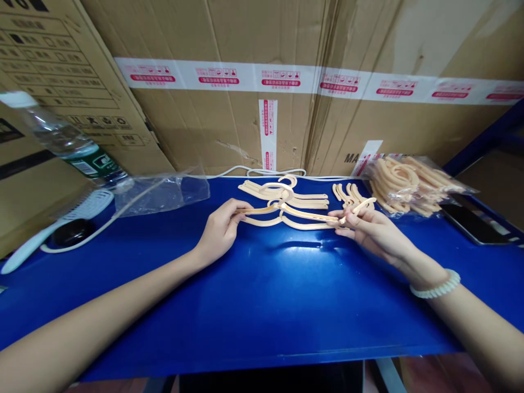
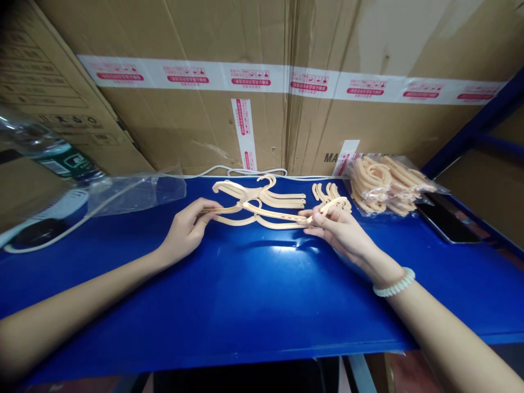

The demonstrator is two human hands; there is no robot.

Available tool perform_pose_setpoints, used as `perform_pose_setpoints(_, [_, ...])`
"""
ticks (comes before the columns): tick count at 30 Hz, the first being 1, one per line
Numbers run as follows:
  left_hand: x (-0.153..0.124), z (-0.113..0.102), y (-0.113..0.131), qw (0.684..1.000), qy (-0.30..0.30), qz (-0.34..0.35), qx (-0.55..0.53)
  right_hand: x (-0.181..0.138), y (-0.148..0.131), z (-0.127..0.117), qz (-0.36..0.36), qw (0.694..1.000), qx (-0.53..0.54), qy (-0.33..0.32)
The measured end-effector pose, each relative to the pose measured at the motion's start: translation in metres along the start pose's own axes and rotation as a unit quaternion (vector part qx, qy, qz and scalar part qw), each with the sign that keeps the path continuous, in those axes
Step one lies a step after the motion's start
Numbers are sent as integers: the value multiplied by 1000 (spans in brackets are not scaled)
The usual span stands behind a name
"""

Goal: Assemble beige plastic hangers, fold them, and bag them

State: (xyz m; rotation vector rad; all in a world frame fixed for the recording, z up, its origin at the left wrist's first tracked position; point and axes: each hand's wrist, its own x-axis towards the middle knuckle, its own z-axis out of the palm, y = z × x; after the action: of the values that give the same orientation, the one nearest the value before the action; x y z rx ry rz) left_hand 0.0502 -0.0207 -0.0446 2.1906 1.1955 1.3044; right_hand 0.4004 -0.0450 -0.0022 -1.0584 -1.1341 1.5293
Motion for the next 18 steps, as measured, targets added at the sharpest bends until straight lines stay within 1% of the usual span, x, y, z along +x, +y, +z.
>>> perform_pose_setpoints(4, [0, 0, 0, 1000, 0, 5, 0, 0, 0, 0, 21, 1000, -8, -21])
perform_pose_setpoints(11, [-1, 0, 0, 1000, -2, 19, 9, 0, -3, 0, 37, 999, -17, -21])
perform_pose_setpoints(18, [0, -1, 1, 999, -13, 28, 12, 1, 7, 3, -1, 999, -50, 17])
